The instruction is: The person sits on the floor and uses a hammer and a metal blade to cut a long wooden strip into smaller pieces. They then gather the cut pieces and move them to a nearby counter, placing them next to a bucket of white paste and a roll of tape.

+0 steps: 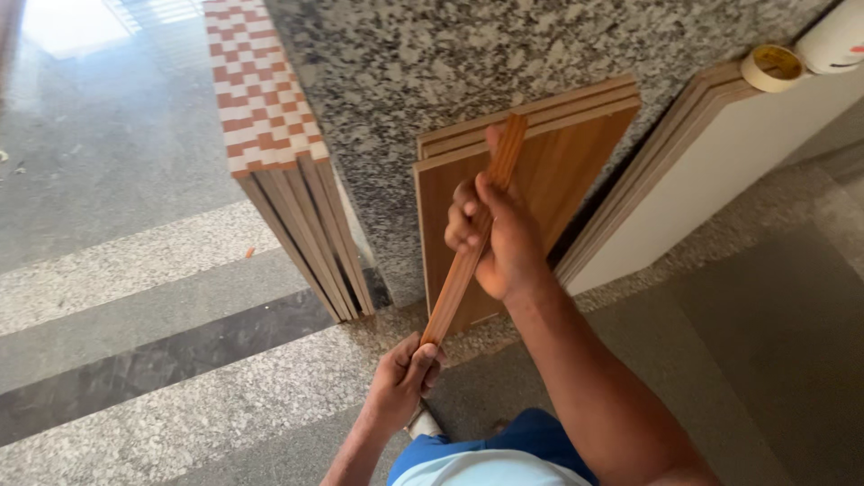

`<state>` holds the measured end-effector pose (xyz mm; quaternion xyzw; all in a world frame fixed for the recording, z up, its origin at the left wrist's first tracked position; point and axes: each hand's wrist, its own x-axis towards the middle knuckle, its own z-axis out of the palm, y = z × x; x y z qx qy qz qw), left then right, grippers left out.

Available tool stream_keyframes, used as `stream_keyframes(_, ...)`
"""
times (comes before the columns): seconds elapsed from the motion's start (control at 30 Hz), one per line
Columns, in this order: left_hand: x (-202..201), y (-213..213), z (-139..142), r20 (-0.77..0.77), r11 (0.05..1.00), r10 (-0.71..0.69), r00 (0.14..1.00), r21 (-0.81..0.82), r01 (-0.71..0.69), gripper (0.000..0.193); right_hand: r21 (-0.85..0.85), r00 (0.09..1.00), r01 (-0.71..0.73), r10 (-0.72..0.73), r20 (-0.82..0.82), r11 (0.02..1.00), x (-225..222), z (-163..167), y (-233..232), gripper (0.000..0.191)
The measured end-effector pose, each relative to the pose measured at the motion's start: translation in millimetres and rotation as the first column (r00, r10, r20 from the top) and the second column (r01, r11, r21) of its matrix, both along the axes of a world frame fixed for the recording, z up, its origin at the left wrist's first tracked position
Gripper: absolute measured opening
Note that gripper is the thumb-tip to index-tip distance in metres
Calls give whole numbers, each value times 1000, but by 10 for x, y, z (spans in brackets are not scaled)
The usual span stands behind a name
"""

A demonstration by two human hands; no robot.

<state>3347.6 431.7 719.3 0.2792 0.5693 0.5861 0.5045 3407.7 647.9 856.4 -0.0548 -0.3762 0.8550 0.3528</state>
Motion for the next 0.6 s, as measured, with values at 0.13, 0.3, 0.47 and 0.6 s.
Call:
stream_keyframes(0.13, 119, 149, -149, 9, 1000, 26, 1000, -2, -26, 32, -23, 999, 22, -23, -41, 1000, 174, -82, 324, 59)
stream_keyframes(0.3, 402, 382, -138, -22, 997, 55, 998, -51, -56, 32, -171, 993, 94, -105, -53, 981, 263, -233, 938, 44)
stream_keyframes(0.47, 705, 503, 38, -83, 997, 48, 995, -53, -52, 29, -259, 993, 47, -72, -89, 965, 388, -480, 1095, 45)
stream_keyframes(0.6, 833, 573, 239, -143, 996, 79, 987, -29, -84, 30, -289, 996, 65, -79, -39, 955, 383, -497, 1025, 42)
